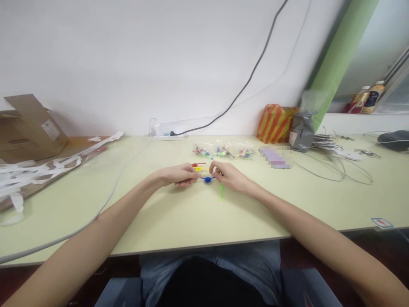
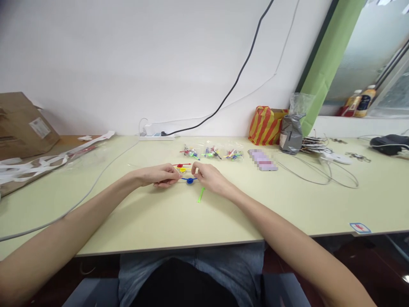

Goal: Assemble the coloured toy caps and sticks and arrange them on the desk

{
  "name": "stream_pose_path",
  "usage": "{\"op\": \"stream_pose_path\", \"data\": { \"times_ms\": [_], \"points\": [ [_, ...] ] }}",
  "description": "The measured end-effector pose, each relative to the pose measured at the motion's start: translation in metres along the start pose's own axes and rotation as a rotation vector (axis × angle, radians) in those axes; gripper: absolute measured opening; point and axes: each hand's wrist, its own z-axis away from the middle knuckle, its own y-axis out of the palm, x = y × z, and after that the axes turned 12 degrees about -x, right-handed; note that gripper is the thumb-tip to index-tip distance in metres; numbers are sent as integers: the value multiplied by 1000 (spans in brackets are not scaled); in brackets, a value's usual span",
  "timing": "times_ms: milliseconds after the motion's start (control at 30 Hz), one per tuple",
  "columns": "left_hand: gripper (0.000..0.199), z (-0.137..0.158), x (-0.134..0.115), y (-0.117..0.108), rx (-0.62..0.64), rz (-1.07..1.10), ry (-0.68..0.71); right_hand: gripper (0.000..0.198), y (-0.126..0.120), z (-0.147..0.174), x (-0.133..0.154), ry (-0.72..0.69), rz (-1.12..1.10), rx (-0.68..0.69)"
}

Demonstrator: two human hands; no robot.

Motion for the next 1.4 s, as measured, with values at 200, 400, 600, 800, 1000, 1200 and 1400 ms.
{"op": "stream_pose_path", "data": {
  "times_ms": [200,400,600,800,1000,1200,1400],
  "points": [
    [49,11,-12,-16,-35,132,59,13,-14,-5,11,-15,-198,-97],
    [50,10,2,-25,70,88,-105,28,-11,0,8,-97,70,-108],
    [65,8,17,-34,46,-117,-188,22,-10,-3,-1,-190,255,-38],
    [74,-2,16,-26,-218,-404,-140,18,-28,-11,-11,-135,307,-90],
    [37,-11,10,-4,-803,-771,244,8,-57,-13,-23,-44,251,92],
    [14,-9,2,14,-644,-683,647,8,-62,-15,-34,-16,338,99],
    [23,-15,5,24,-451,-774,685,11,-56,-14,-38,16,353,155]
  ]
}}
